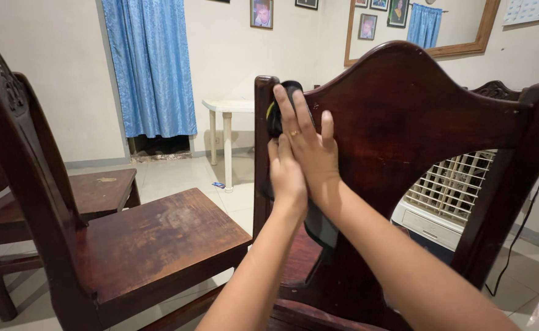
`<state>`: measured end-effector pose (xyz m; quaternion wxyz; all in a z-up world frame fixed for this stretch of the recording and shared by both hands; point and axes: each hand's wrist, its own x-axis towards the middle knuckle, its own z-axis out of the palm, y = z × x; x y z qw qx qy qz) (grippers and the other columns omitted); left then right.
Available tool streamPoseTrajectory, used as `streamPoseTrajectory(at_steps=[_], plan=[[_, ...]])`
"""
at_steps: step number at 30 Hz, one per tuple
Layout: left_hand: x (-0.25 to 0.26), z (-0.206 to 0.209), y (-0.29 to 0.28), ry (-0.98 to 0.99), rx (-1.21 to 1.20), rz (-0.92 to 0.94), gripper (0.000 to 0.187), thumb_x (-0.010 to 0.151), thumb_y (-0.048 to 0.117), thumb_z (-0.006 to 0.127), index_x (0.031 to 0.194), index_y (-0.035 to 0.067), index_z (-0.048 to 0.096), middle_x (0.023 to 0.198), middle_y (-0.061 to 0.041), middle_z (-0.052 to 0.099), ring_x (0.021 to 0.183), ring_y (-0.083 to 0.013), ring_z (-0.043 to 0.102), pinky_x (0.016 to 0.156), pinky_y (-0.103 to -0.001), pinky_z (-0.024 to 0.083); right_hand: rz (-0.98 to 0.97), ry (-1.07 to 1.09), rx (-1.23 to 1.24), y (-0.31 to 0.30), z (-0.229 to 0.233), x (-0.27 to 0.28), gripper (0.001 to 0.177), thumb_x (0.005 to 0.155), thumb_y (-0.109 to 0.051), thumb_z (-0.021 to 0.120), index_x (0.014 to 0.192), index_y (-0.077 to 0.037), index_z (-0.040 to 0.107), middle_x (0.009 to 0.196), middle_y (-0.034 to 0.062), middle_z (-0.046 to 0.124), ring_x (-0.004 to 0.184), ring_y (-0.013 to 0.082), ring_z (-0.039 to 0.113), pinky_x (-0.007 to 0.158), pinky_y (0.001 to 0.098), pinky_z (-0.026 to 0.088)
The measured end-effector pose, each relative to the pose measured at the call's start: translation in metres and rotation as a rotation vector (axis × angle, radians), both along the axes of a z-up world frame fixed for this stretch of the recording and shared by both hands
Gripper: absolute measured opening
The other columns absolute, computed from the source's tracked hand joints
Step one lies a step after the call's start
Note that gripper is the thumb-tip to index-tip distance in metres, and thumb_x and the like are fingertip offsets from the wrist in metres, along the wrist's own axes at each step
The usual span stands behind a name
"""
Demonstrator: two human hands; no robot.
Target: The person wipes a wooden chair with a grey and yellow cloth. They clean the seat, legs, and backrest of the chair thoroughly. The person then moves to a second wooden chair and repeats the cleaning process on its seat and backrest.
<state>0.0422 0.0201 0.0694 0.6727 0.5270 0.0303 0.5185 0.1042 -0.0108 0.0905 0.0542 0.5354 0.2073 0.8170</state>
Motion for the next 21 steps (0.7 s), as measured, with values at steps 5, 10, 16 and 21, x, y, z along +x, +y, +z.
streamPoseTrajectory(at_steps=[5, 10, 16, 21], plan=[[0.028, 0.015, 0.013, -0.341, -0.14, -0.549, 0.056, 0.107, 0.044, 0.031, 0.145, 0.006, 0.049, 0.135, -0.017, 0.061, 0.123, -0.0273, 0.06, 0.105, -0.041, 0.049, -0.08, -0.005, -0.01, -0.007, 0.013, 0.001, 0.051, 0.107, -0.036, 0.057, 0.154, -0.017, 0.058, 0.176, -0.0036, 0.025, 0.16, 0.0209, 0.022, 0.123, 0.0566, 0.009], [0.018, 0.008, 0.019, -0.151, -0.08, -0.747, 0.055, 0.106, 0.043, 0.038, 0.148, 0.009, 0.047, 0.137, -0.011, 0.062, 0.127, -0.0236, 0.059, 0.107, -0.039, 0.048, 0.02, 0.138, 0.066, -0.021, -0.007, 0.008, 0.055, 0.117, -0.037, 0.053, 0.165, -0.013, 0.044, 0.175, 0.0002, 0.017, 0.164, 0.0215, 0.016, 0.125, 0.0595, 0.003], [0.033, -0.01, -0.001, -0.086, 0.063, -0.563, 0.05, 0.102, 0.036, 0.048, 0.143, 0.007, 0.048, 0.138, -0.014, 0.061, 0.128, -0.0258, 0.059, 0.108, -0.039, 0.047, -0.008, 0.337, 0.109, -0.043, -0.044, 0.019, 0.061, 0.114, -0.03, 0.052, 0.168, -0.005, 0.035, 0.177, 0.0034, 0.01, 0.165, 0.0254, 0.006, 0.123, 0.0605, -0.009], [0.033, -0.036, -0.014, 0.073, 0.129, -0.53, 0.052, 0.099, 0.037, 0.05, 0.14, 0.007, 0.052, 0.137, -0.015, 0.062, 0.127, -0.0252, 0.059, 0.107, -0.036, 0.044, 0.209, 0.529, 0.136, -0.055, -0.085, 0.027, 0.063, 0.116, -0.029, 0.054, 0.167, 0.001, 0.032, 0.181, 0.0046, 0.006, 0.165, 0.0265, -0.003, 0.122, 0.0577, -0.013]])
